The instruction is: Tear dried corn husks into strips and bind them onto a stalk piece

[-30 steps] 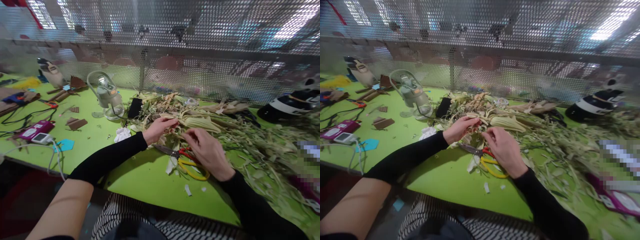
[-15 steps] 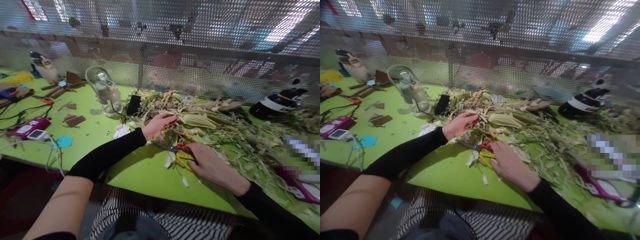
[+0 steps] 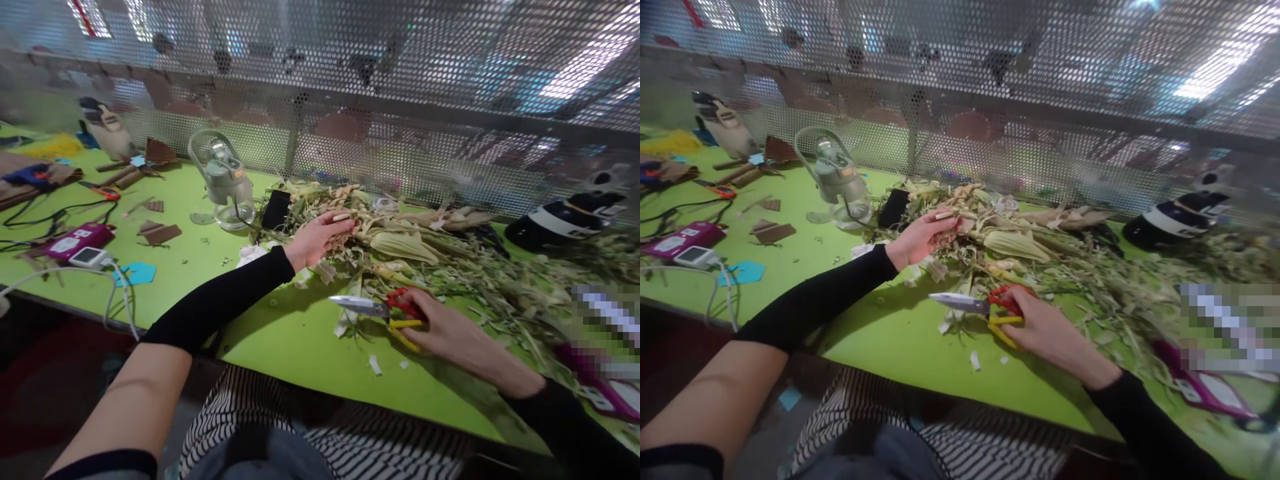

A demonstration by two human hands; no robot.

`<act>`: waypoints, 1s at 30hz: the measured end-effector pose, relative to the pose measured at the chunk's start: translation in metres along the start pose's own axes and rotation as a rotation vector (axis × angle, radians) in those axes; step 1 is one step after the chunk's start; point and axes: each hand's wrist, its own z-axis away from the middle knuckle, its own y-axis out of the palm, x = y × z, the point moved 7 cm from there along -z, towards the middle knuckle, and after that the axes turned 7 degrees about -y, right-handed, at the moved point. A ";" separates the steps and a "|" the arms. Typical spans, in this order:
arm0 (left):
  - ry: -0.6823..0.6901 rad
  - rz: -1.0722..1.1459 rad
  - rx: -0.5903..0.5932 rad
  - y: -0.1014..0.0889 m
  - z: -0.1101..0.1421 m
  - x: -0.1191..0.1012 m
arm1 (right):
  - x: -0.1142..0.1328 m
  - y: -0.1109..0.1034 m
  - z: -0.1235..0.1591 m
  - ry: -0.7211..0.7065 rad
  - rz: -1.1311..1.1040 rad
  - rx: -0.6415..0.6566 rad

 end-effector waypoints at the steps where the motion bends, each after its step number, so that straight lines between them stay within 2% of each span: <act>1: 0.004 0.008 0.008 0.000 -0.001 -0.002 | -0.003 -0.001 0.001 0.034 -0.070 0.011; 3: 0.007 0.018 0.026 0.001 -0.001 -0.003 | -0.003 -0.001 0.002 0.107 -0.183 0.054; 5: 0.010 0.026 0.031 0.001 -0.001 -0.002 | 0.009 0.000 -0.001 0.121 -0.273 0.085; 10: 0.031 0.030 0.033 0.003 0.000 0.008 | 0.044 0.010 -0.014 0.006 -0.542 0.146; 15: 0.088 0.021 -0.036 0.003 0.002 0.011 | 0.043 0.030 -0.016 0.054 -0.862 0.172; 18: 0.174 0.001 -0.097 0.001 0.003 0.005 | 0.044 0.029 -0.013 0.108 -0.894 0.166; 22: 0.251 -0.043 -0.084 0.002 0.003 -0.003 | 0.056 0.016 -0.010 0.132 -0.889 0.181; 26: 0.242 -0.045 -0.054 0.003 0.004 -0.004 | 0.058 0.008 -0.011 0.160 -0.829 0.171; 30: 0.219 -0.025 -0.044 0.004 0.006 0.002 | 0.052 0.019 -0.014 0.139 -0.870 0.161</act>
